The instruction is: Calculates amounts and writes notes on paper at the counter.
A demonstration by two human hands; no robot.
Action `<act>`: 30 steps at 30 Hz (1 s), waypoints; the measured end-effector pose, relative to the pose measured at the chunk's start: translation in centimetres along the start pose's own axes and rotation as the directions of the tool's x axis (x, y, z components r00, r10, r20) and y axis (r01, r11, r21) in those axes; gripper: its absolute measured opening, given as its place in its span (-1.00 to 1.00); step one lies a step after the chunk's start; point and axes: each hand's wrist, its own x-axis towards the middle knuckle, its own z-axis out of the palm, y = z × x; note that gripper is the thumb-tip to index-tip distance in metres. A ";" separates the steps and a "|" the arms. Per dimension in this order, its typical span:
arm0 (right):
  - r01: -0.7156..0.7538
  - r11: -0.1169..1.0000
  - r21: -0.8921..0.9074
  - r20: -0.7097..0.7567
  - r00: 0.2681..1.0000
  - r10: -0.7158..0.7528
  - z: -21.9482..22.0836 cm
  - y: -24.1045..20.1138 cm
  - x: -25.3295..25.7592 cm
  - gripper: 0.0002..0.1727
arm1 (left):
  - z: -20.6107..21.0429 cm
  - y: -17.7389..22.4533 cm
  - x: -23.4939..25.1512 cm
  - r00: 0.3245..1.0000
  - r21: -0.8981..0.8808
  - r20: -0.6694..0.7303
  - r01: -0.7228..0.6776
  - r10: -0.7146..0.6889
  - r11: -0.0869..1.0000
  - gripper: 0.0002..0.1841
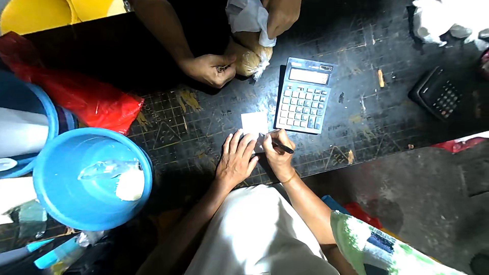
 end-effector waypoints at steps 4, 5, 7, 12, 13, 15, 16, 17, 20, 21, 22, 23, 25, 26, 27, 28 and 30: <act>-0.001 0.998 -0.068 0.013 1.000 0.002 0.1 -0.1 0.0 -0.84 | -0.1 0.0 0.0 1.000 -0.035 -0.012 -0.006 0.006 0.999 -0.47; 0.002 0.997 -0.077 0.013 1.000 -0.001 0.1 -0.2 0.1 -0.83 | -0.1 0.1 0.0 1.000 -0.038 -0.015 -0.007 0.006 0.999 -0.47; 0.006 0.997 -0.076 0.006 1.000 -0.006 0.1 -0.2 0.1 -0.84 | -0.1 0.1 0.1 1.000 -0.038 -0.012 -0.007 0.007 0.999 -0.46; -0.048 0.998 0.032 -0.030 0.998 0.049 0.3 -0.3 0.2 -0.86 | 0.0 -0.1 0.1 1.000 -0.011 -0.016 -0.016 0.016 1.000 -0.45; -0.086 0.988 0.125 -0.034 0.995 0.091 0.1 -0.5 0.3 -0.88 | 0.0 -0.1 0.1 1.000 -0.009 -0.016 -0.015 0.015 1.000 -0.45; -0.125 0.950 0.285 -0.065 0.987 0.149 -0.4 -0.6 0.3 -0.91 | 0.1 0.0 0.1 1.000 -0.009 -0.019 -0.010 0.010 1.000 -0.45; -0.128 0.941 0.313 -0.083 0.983 0.161 -0.7 -0.5 0.1 -0.90 | 0.2 0.0 0.1 1.000 -0.010 -0.019 -0.008 0.008 1.000 -0.45; -0.125 0.937 0.325 -0.095 0.982 0.164 -1.0 -0.3 -0.3 -0.91 | 0.2 0.1 -0.1 1.000 -0.018 -0.017 -0.005 0.005 1.000 -0.45; -0.080 0.937 0.339 -0.106 0.987 0.122 -1.5 0.1 -1.0 -0.93 | -0.1 0.3 -0.1 1.000 -0.037 -0.026 0.006 -0.007 0.999 -0.45; -0.065 0.938 0.341 -0.101 0.989 0.105 -1.4 -0.1 -0.8 -0.93 | -0.3 0.3 0.0 0.999 -0.036 -0.040 0.005 -0.007 0.999 -0.46; -0.063 0.937 0.344 -0.095 0.990 0.101 -1.3 -0.3 -0.6 -0.94 | -0.5 0.4 0.1 0.999 -0.033 -0.048 0.005 -0.006 0.999 -0.47; -0.067 0.937 0.344 -0.093 0.990 0.105 -1.2 -0.6 -0.5 -0.96 | -0.6 0.4 0.1 0.998 -0.024 -0.061 0.001 -0.003 1.000 -0.48; -0.070 0.942 0.329 -0.101 0.989 0.109 -1.0 -0.9 -0.3 -0.97 | -0.6 0.4 0.2 0.996 0.002 -0.087 -0.009 0.009 1.000 -0.49; -0.073 0.943 0.325 -0.105 0.988 0.113 -1.0 -0.9 -0.3 -0.97 | -0.5 0.3 0.2 0.995 0.012 -0.098 -0.015 0.016 1.000 -0.48; -0.077 0.943 0.323 -0.110 0.987 0.118 -1.0 -0.9 -0.4 -0.97 | -0.4 0.3 0.1 0.995 0.020 -0.097 -0.017 0.019 1.000 -0.48; -0.083 0.942 0.326 -0.114 0.985 0.126 -1.0 -0.8 -0.4 -0.97 | -0.4 0.3 0.1 0.996 0.025 -0.089 -0.016 0.019 1.000 -0.47; -0.101 0.942 0.320 -0.118 0.982 0.146 -1.0 -0.7 -0.4 -0.96 | -0.5 0.3 0.2 0.998 0.026 -0.069 -0.010 0.012 1.000 -0.47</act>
